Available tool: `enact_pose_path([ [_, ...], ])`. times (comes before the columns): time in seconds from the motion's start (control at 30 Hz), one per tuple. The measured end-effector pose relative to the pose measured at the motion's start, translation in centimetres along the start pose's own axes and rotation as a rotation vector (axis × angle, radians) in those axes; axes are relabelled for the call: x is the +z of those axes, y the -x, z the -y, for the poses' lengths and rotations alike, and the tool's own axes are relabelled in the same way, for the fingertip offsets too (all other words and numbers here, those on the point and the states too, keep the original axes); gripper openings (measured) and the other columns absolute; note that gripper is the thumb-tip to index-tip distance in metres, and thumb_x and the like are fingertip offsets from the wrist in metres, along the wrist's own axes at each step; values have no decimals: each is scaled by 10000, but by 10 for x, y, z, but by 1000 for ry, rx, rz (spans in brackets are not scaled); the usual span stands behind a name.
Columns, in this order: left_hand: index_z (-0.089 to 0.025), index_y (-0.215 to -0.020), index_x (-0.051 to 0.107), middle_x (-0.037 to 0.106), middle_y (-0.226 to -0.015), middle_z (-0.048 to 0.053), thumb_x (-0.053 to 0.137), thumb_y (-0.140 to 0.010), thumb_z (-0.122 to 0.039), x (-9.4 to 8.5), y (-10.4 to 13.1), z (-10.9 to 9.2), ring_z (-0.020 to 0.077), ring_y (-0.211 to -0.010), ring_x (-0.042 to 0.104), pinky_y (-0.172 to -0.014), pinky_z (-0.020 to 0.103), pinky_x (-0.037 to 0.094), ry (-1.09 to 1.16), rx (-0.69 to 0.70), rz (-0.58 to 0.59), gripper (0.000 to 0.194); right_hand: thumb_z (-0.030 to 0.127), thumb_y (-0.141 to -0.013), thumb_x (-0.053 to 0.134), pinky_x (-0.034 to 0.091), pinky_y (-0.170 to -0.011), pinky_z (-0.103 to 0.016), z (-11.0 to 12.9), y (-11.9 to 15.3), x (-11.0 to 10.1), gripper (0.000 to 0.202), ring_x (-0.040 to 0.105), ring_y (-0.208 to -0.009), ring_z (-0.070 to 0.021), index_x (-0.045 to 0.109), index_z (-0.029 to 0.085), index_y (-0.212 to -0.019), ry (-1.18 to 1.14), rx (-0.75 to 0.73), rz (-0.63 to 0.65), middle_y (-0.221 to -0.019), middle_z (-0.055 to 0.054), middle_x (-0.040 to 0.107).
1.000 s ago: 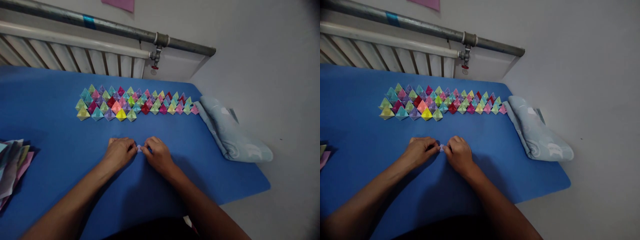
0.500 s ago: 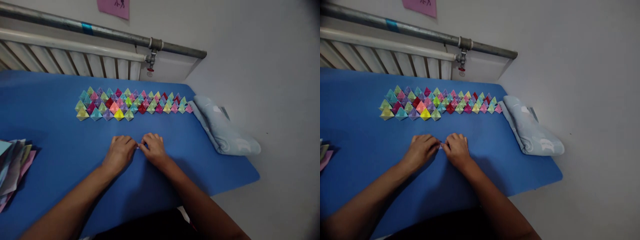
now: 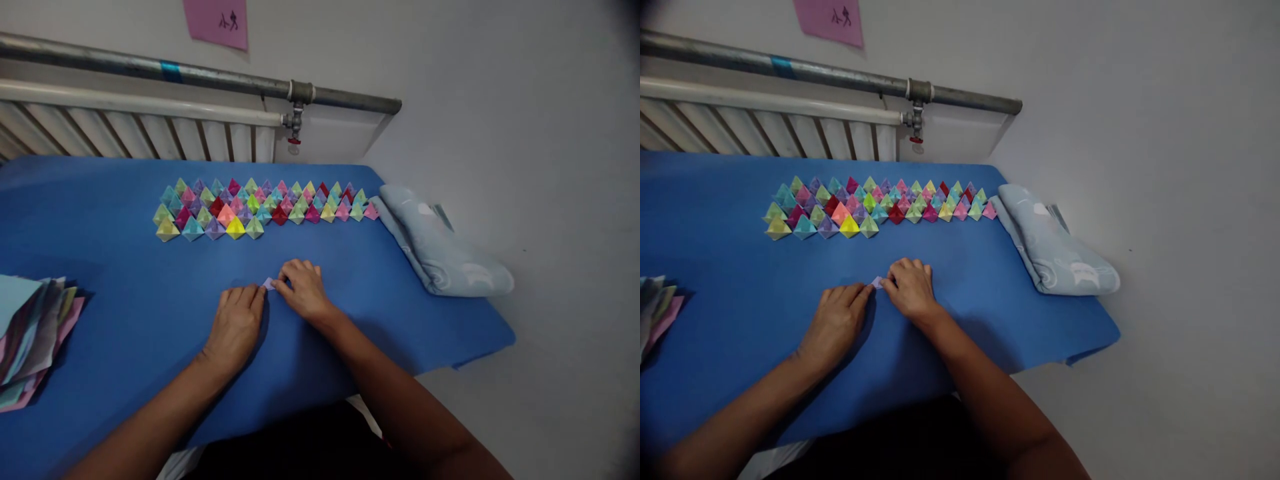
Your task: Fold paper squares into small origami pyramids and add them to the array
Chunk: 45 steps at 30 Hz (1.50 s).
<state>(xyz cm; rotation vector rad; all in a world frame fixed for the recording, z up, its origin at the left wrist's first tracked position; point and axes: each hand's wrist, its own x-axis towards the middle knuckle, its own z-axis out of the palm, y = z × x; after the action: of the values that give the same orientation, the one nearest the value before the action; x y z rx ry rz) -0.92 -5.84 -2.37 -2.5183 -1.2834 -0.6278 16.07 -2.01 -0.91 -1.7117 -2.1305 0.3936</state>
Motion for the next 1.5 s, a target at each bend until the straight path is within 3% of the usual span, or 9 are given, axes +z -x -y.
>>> enact_pose_path([
  [0.3,-50,-1121,667,691,-1030,178,357,-945,-97,-3,-1,-4,272,-836,579,-743,409,432,-20,-71,119,360,386,-951,533,246,-753,-324,-1,1,1,257,497,-892,-184,608,201,-788,-1,3,11,-924,-18,641],
  [0.57,-68,-1100,683,696,-1064,157,371,-937,-91,-7,-6,-4,269,-875,586,-780,414,427,-26,-60,191,352,378,-925,575,243,-749,-318,-2,2,1,228,499,-881,-180,605,200,-784,-25,-5,-13,-925,-7,646],
  [0.7,-72,-1161,658,685,-1100,163,402,-933,-99,-6,-5,-12,281,-912,584,-792,420,436,-23,-128,138,344,366,-930,572,242,-743,-316,-1,1,1,224,492,-884,-176,605,204,-779,-20,1,-9,-918,-6,634],
  [0.8,-38,-1234,607,674,-1122,183,395,-924,-71,-2,-6,-16,286,-945,584,-814,428,443,8,-102,99,377,350,-912,603,247,-746,-315,-1,0,1,196,490,-883,-174,609,209,-777,-19,21,-11,-899,-3,629],
  [0.97,-37,-1171,641,682,-1090,184,391,-905,-36,1,-8,-16,266,-883,609,-818,436,447,16,-65,150,364,308,-875,651,281,-806,-325,-4,1,-2,144,519,-922,-170,631,219,-764,-142,38,-11,-955,10,659],
  [1.1,-70,-1111,674,693,-1053,169,403,-888,-24,-1,-11,-13,261,-881,616,-868,470,426,42,-65,120,353,258,-830,689,301,-872,-350,-5,1,-8,57,533,-1006,-186,653,230,-796,-238,66,11,-1058,2,668],
  [1.33,-91,-1057,693,709,-983,149,398,-892,-33,-1,-12,-12,267,-889,617,-892,494,416,43,-61,105,343,222,-805,699,298,-890,-372,1,-4,-10,43,510,-1045,-206,658,227,-793,-148,129,94,-1115,-7,645],
  [1.5,-113,-1108,669,711,-1015,133,419,-916,-69,0,-11,-11,251,-914,616,-901,472,412,52,-93,100,319,199,-810,680,301,-898,-377,3,-2,-10,49,509,-1061,-208,662,241,-829,-163,143,75,-1164,-4,636],
])
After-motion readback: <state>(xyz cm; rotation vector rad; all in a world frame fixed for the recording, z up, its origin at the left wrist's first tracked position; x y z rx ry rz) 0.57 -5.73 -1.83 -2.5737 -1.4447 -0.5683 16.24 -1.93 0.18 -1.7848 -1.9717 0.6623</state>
